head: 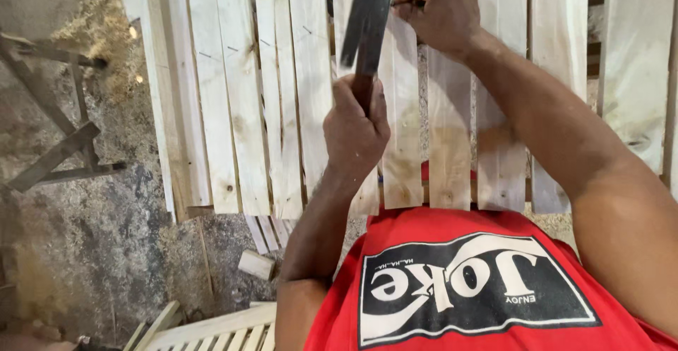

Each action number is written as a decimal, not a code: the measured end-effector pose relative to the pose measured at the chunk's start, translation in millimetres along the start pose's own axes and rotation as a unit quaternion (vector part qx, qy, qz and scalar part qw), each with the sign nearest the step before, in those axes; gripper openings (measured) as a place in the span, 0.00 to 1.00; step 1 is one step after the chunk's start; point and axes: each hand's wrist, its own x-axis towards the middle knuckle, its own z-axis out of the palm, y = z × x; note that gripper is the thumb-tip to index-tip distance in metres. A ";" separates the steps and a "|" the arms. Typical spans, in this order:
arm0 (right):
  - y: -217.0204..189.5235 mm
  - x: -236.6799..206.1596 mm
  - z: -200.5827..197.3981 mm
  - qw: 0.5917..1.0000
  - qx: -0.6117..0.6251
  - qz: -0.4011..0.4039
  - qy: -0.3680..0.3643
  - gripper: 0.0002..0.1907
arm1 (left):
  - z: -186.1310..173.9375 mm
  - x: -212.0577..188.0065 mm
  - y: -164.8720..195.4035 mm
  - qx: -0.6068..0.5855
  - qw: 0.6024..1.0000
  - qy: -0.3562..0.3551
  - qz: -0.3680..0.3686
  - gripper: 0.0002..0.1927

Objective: The person hammers nails into wooden slats to assemble pallet-like wooden frames. They hold a claw hammer in one hand, position nails with the other, drive nails across multiple slats, and reposition the wooden panel between nails, occasionally reaching for more nails.

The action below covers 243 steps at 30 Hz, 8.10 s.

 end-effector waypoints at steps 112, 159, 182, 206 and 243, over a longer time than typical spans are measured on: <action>26.7 -28.0 -70.8 0.998 -0.055 0.020 -0.002 0.05 | 45.1 18.3 20.3 0.085 0.986 -0.136 -0.041 0.16; 84.0 -71.2 -169.6 0.619 0.692 0.367 0.048 0.05 | 83.6 -34.1 38.5 -0.005 0.987 -0.124 -0.105 0.15; 77.0 -33.9 -138.4 0.990 0.049 0.118 -0.066 0.11 | 40.2 -47.0 27.5 -0.059 0.950 -0.188 -0.241 0.16; 72.5 -26.0 -147.9 0.963 0.160 0.195 -0.099 0.08 | 43.8 -40.6 35.9 -0.050 0.933 -0.198 -0.295 0.12; 96.6 -49.7 -121.1 0.999 0.030 -0.031 -0.028 0.07 | 90.4 8.4 81.4 -0.025 0.996 -0.085 0.001 0.16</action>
